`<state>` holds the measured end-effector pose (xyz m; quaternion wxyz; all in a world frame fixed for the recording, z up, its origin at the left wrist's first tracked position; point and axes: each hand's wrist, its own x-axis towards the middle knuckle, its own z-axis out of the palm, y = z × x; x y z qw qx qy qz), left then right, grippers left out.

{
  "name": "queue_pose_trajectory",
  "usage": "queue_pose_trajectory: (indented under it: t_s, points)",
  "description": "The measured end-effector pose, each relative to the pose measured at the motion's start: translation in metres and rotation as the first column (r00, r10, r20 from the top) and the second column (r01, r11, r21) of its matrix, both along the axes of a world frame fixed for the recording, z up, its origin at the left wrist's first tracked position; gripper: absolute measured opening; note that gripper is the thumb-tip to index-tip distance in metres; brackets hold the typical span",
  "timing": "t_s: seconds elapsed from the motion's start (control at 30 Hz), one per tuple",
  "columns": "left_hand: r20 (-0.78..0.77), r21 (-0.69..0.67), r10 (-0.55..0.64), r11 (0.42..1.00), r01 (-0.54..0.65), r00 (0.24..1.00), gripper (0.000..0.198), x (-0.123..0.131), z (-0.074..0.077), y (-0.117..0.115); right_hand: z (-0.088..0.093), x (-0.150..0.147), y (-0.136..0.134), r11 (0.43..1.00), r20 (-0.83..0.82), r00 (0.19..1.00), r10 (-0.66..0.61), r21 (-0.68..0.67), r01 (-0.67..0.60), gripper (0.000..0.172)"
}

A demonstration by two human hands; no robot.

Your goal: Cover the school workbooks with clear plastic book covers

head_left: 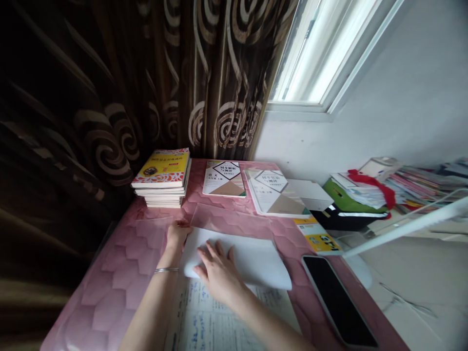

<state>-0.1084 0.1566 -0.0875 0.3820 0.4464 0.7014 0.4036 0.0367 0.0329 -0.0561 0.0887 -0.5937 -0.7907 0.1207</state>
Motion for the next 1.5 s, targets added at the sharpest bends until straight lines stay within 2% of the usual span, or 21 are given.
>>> queue_pose_trajectory:
  t_s: [0.13, 0.27, 0.4, 0.57, 0.77, 1.0, 1.23, 1.37, 1.5]
  points:
    - [0.082, -0.023, -0.004, 1.000, 0.006, 0.997, 0.027, -0.001, -0.001, 0.001, 0.014, -0.001, 0.034, 0.993, 0.081, 0.994, -0.066, 0.104, 0.058, 0.037]
    - [0.164, -0.030, -0.010, 0.999, 0.015, 0.986, 0.023, -0.004, -0.001, 0.003, 0.021, -0.005, 0.068, 0.971, 0.240, 0.971, 0.010, 0.231, -0.067, 0.034]
    - [0.252, -0.028, -0.005, 1.000, 0.012, 0.968, 0.026, -0.005, -0.003, 0.005, 0.019, -0.010, 0.084, 0.950, 0.339, 0.937, 0.088, 0.255, -0.181, 0.032]
    - [0.320, -0.016, 0.006, 1.000, -0.001, 0.947, 0.030, -0.004, -0.003, 0.005, 0.014, -0.012, 0.092, 0.927, 0.350, 0.932, 0.091, 0.313, -0.208, 0.030]
    - [0.342, -0.019, -0.034, 0.999, 0.043, 0.939, 0.033, -0.008, 0.002, -0.003, 0.010, -0.013, 0.100, 0.927, 0.343, 0.935, 0.089, 0.315, -0.204, 0.030]
    - [0.255, -0.065, -0.066, 0.994, 0.085, 0.965, 0.022, -0.010, 0.007, -0.005, 0.011, -0.012, 0.101, 0.925, 0.325, 0.939, 0.114, 0.311, -0.219, 0.028]
    - [0.201, -0.109, -0.083, 0.988, 0.107, 0.976, 0.020, -0.007, 0.012, -0.005, 0.010, -0.010, 0.105, 0.902, 0.324, 0.932, 0.164, 0.333, -0.275, 0.027]
    - [0.277, -0.099, -0.106, 0.985, 0.138, 0.955, 0.022, -0.010, 0.011, -0.009, 0.012, -0.008, 0.105, 0.907, 0.321, 0.933, 0.163, 0.324, -0.270, 0.028]
    - [0.455, -0.099, -0.170, 0.966, 0.239, 0.874, 0.029, -0.015, 0.012, -0.013, 0.016, -0.006, 0.103, 0.910, 0.314, 0.933, 0.174, 0.310, -0.274, 0.027]
